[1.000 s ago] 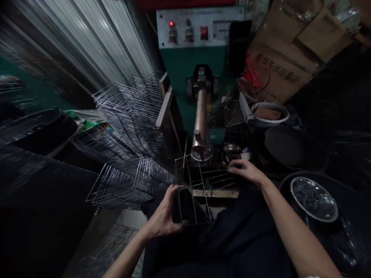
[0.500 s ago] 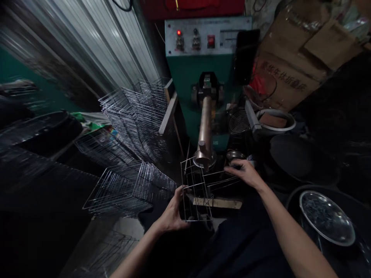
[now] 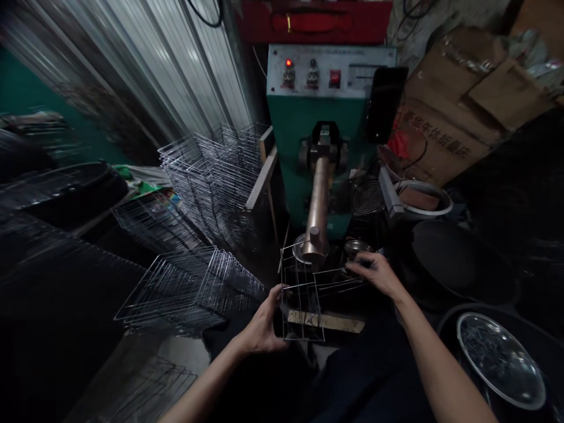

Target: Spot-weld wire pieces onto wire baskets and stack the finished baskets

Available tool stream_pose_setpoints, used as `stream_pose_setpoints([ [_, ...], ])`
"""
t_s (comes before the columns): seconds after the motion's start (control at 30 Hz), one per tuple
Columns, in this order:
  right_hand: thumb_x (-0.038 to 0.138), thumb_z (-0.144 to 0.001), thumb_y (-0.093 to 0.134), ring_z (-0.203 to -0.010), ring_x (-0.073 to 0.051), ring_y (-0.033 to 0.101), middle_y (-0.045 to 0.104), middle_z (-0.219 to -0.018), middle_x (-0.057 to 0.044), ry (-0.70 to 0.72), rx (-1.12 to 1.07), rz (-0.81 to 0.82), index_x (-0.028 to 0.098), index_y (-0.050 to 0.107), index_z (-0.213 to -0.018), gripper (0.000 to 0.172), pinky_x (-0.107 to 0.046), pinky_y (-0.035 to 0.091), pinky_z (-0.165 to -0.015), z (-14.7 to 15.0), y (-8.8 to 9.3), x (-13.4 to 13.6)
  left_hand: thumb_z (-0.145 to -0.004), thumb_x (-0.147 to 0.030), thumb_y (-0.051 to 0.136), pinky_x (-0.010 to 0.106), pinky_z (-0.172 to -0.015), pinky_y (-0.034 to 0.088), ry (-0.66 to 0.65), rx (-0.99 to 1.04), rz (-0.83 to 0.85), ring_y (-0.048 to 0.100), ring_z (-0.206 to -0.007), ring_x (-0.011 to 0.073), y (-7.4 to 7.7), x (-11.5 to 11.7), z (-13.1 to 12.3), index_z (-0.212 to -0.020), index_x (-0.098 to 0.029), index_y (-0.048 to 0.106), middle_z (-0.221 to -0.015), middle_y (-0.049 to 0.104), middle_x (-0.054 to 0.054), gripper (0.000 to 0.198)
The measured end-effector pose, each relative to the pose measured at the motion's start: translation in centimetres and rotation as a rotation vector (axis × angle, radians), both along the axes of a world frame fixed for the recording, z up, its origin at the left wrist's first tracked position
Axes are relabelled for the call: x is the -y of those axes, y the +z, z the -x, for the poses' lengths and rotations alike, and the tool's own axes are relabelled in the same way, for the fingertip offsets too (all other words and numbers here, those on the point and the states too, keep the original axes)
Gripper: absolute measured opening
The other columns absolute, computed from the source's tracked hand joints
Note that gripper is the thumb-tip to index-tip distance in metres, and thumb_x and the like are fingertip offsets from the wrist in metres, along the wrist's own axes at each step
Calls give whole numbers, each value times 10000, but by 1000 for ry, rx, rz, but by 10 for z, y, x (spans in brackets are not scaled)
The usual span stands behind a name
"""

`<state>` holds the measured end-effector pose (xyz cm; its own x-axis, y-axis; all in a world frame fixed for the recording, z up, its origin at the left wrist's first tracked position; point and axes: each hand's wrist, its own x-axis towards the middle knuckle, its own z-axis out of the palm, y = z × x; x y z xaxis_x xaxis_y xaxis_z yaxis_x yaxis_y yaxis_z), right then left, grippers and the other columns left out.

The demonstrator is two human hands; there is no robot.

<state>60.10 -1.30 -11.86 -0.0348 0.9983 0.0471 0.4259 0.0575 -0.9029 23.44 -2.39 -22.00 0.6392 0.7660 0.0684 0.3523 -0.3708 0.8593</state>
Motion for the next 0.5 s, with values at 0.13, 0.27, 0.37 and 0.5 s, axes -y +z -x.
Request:
stream_pose_setpoints([
  [0.13,661,-830,744,-703,-187,521,580,-689,-2,2,-3,6,189,647,-657,512,-312,388,-693,-2,-2,-1,-516,-239,842,634,-1211,369,12,6,7,435,-1442,446,2,-3,-1,-1592,-233,105,-1549,387,197,1304],
  [0.27,667,-834,738,-708,-183,508,562,-698,0,-14,20,2,183,655,-679,515,-305,379,-683,-3,-2,-4,-528,-223,834,604,-1181,417,6,48,-12,497,-1382,419,9,-5,-5,-1570,-247,167,-1477,447,165,1237],
  [0.37,639,-858,731,-700,-182,506,546,-679,1,-8,41,-20,185,649,-661,502,-303,368,-667,-2,1,-5,-576,-217,815,553,-1145,473,13,69,-44,546,-1321,371,22,-5,-10,-1529,-244,234,-1420,475,140,1116],
  [0.5,594,-868,741,-804,-216,569,610,-798,-21,-131,51,-169,208,686,-797,397,-316,427,-754,-8,-9,7,-590,-262,860,534,-1141,487,-7,70,-60,528,-1344,365,42,-6,-15,-1532,-248,200,-1448,454,144,1151],
])
